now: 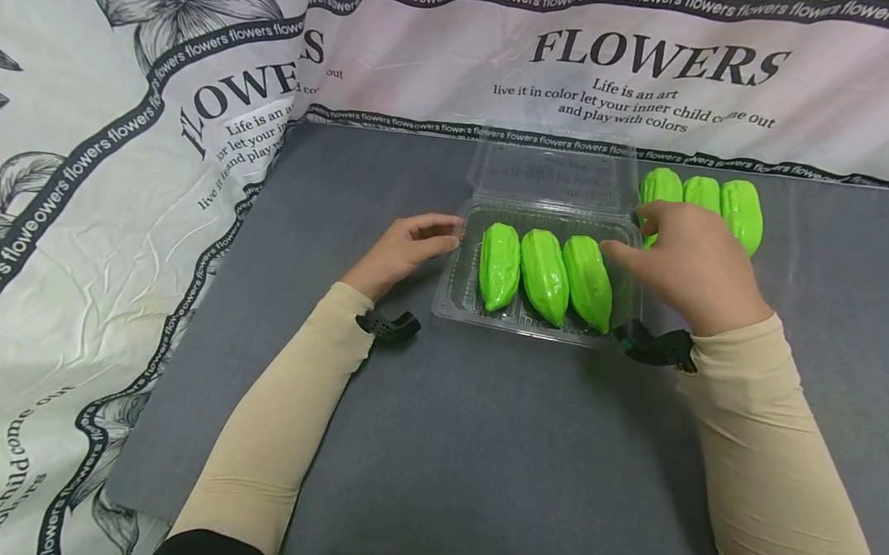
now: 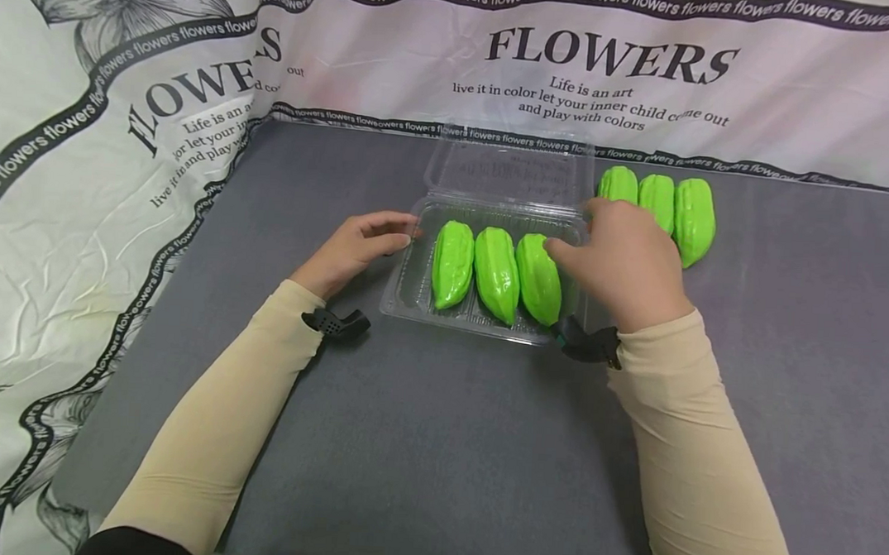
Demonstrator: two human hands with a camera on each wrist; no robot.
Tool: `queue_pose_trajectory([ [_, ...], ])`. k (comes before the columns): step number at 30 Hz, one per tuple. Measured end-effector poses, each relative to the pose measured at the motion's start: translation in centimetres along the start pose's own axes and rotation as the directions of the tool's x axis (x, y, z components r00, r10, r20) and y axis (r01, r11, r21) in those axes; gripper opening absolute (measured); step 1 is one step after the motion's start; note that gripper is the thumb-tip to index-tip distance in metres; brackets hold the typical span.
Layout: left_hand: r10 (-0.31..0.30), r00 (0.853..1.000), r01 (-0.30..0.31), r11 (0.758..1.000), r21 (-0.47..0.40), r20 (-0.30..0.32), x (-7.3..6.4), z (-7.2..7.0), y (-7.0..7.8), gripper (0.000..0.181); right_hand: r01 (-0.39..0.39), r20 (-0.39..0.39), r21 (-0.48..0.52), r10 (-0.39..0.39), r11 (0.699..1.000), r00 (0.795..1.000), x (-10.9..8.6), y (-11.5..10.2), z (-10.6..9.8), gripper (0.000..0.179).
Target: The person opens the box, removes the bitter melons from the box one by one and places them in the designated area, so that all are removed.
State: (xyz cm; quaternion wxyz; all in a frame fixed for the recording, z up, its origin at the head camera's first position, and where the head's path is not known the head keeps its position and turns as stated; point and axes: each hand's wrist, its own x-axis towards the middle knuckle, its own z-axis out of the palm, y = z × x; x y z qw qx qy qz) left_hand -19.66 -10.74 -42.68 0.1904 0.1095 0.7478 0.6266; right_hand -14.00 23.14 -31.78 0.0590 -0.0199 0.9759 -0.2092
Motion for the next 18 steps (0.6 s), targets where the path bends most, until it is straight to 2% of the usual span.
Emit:
queue_pose_trajectory([
  [8, 0.022, 1.000, -0.022, 1.000, -0.007, 0.003, 0.0, 0.0, 0.0, 0.042, 0.028, 0.077, -0.020, -0.026, 0.999, 0.997, 0.2, -0.8, 1.0, 0.070],
  [14, 0.012, 1.000, -0.012, 1.000, -0.006, 0.001, 0.0, 0.0, 0.1, 0.042, 0.050, 0.109, -0.070, -0.042, 0.996, 0.993, 0.1, -1.2, 1.7, 0.039],
  [18, 0.013, 1.000, -0.013, 1.000, -0.007, 0.005, -0.1, 0.0, 0.1, 0.042, 0.064, 0.129, -0.086, -0.052, 0.994, 0.990, 0.1, -1.3, 2.1, 0.037],
])
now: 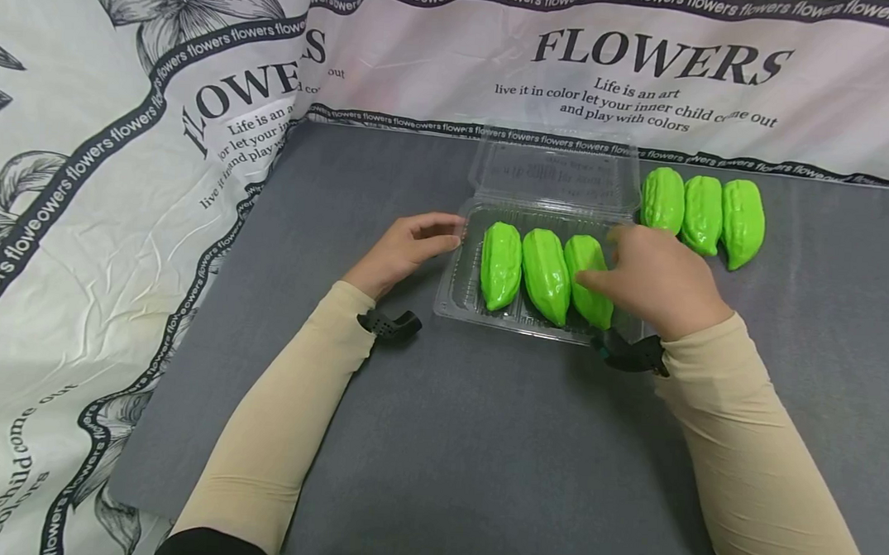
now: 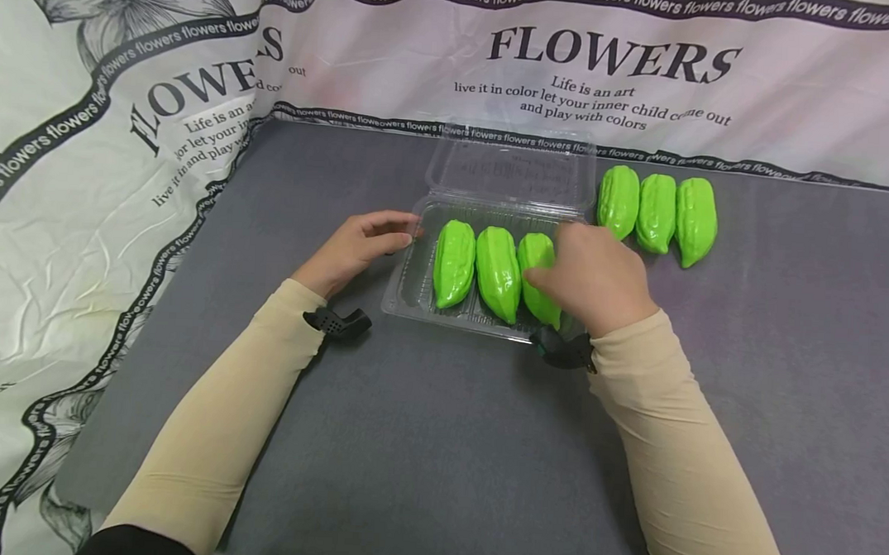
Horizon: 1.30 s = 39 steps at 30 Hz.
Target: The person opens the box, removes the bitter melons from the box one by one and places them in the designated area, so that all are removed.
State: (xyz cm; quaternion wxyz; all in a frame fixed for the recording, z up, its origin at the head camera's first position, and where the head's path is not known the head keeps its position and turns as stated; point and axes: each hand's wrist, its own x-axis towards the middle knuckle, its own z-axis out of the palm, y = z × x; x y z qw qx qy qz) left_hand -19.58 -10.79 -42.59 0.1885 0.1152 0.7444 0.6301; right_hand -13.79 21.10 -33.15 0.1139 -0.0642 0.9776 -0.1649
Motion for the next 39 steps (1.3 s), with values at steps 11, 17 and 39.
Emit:
queue_pose_trajectory([
  [11, -0.002, 1.000, 0.002, 1.000, -0.002, 0.002, 0.1, 0.0, -0.1, 0.042, -0.005, 0.097, -0.030, 0.008, 1.000, 0.995, 0.4, 0.3, 0.8, 0.038],
  [17, -0.003, 1.000, 0.003, 1.000, 0.002, 0.008, 0.0, 0.0, 0.0, 0.043, 0.010, 0.107, -0.046, -0.005, 0.999, 0.994, 0.5, 0.3, 1.1, 0.036],
  [39, -0.001, 1.000, 0.001, 1.000, 0.004, 0.000, 0.2, -0.1, -0.1, 0.042, 0.034, 0.043, -0.003, -0.034, 0.999, 0.999, 0.5, 0.2, 1.1, 0.030],
])
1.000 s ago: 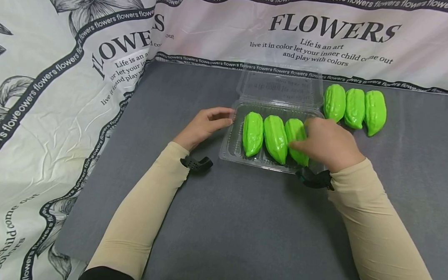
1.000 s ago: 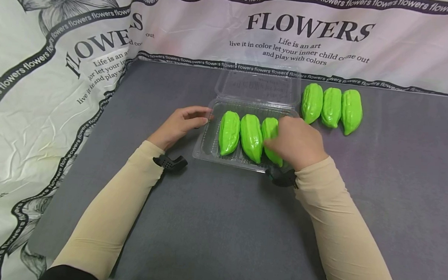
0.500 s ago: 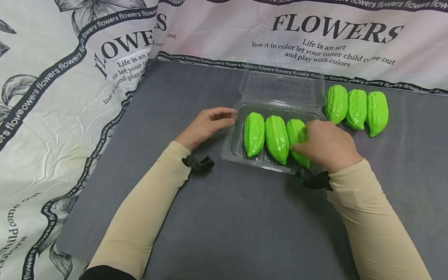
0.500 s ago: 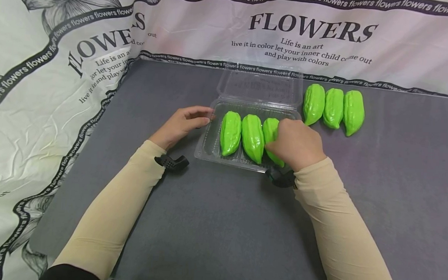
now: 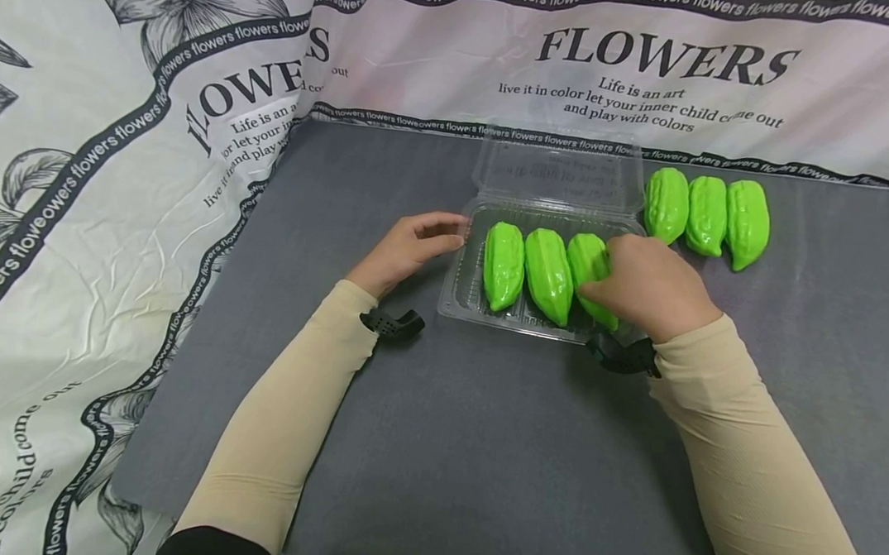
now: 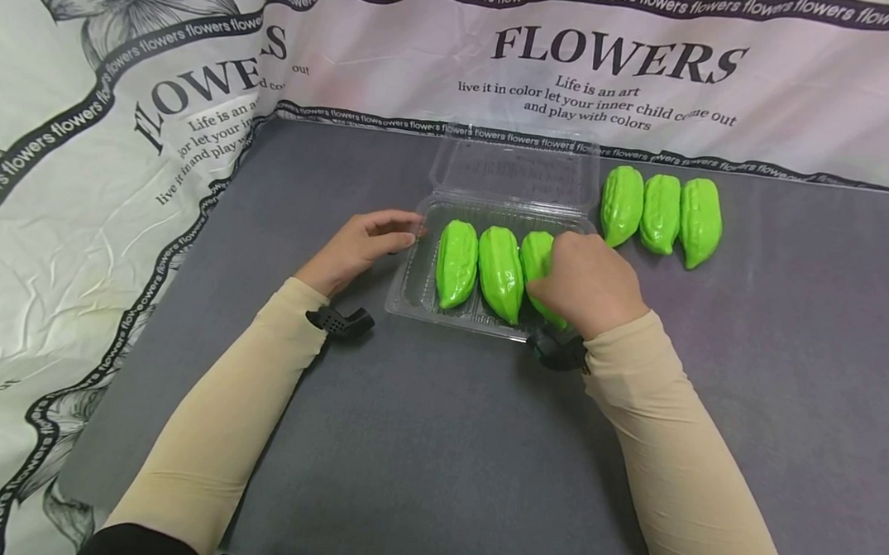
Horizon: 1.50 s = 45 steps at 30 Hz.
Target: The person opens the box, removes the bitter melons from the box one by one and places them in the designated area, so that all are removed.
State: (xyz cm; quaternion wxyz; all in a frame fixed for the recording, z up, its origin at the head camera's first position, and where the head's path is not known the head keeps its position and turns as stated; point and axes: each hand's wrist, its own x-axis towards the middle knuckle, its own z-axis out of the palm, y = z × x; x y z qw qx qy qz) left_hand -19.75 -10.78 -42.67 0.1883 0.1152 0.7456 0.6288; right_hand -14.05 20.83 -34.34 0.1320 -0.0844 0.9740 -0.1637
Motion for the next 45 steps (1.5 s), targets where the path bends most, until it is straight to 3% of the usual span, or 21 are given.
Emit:
queue_pose_trajectory([
  [31, 0.002, 1.000, -0.002, 1.000, -0.009, 0.001, 0.0, -0.1, -0.1, 0.041, 0.025, -0.062, 0.049, -0.022, 0.998, 0.998, -2.1, -1.2, -2.0, 0.034],
  [45, 0.017, 1.000, -0.017, 1.000, -0.016, -0.002, -0.1, -0.1, -0.2, 0.040, 0.013, -0.092, 0.044, -0.009, 0.999, 0.996, -3.2, 0.0, -3.7, 0.038],
])
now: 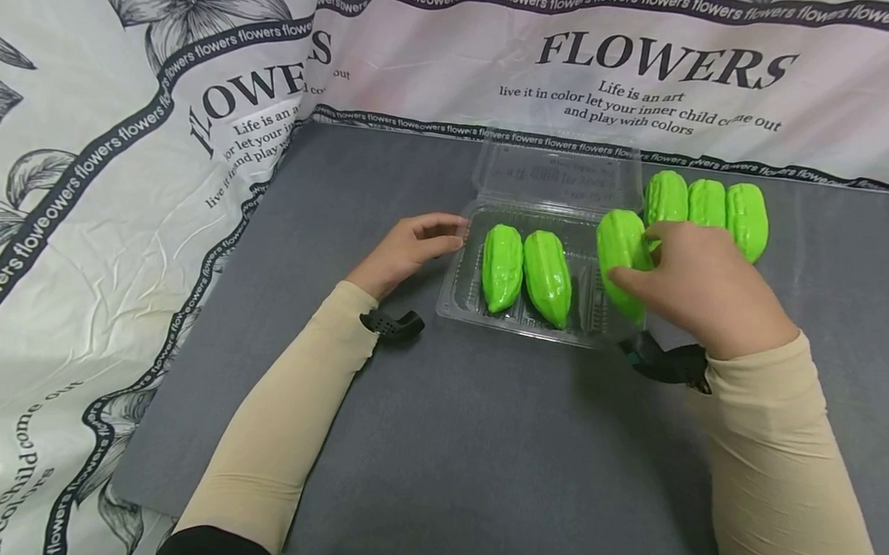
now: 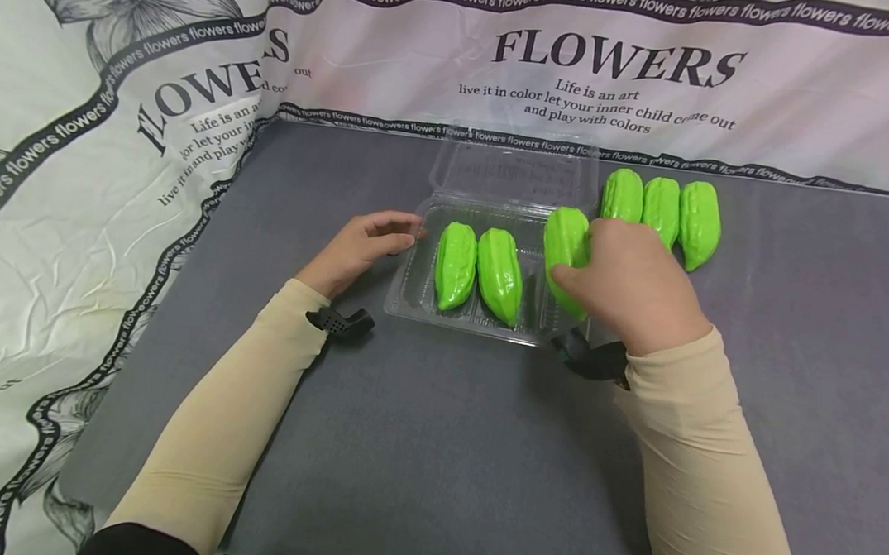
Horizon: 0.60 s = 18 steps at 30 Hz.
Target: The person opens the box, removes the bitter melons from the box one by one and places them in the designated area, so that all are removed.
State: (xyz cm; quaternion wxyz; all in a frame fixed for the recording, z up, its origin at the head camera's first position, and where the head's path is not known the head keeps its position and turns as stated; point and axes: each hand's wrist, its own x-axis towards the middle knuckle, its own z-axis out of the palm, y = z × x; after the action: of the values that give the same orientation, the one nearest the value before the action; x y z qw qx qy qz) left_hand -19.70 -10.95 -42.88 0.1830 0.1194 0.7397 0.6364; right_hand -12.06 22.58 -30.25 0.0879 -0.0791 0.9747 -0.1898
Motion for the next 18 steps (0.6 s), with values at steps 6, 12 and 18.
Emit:
queue_pose_trajectory([
  [6, 0.001, 1.000, -0.001, 1.000, -0.014, -0.001, -0.1, -0.1, 0.0, 0.041, -0.026, 0.003, 0.010, 0.026, 1.000, 1.000, -0.2, 0.7, -0.8, 0.039],
  [12, 0.002, 1.000, -0.002, 1.000, -0.018, -0.009, -0.1, -0.2, -0.1, 0.041, -0.038, -0.002, 0.009, 0.038, 0.999, 0.999, -0.3, 1.8, -1.3, 0.039],
  [18, 0.000, 1.000, -0.001, 1.000, -0.019, -0.015, 0.0, -0.2, -0.2, 0.041, -0.085, 0.012, -0.020, 0.085, 0.996, 0.996, -0.2, 2.8, -1.6, 0.040],
])
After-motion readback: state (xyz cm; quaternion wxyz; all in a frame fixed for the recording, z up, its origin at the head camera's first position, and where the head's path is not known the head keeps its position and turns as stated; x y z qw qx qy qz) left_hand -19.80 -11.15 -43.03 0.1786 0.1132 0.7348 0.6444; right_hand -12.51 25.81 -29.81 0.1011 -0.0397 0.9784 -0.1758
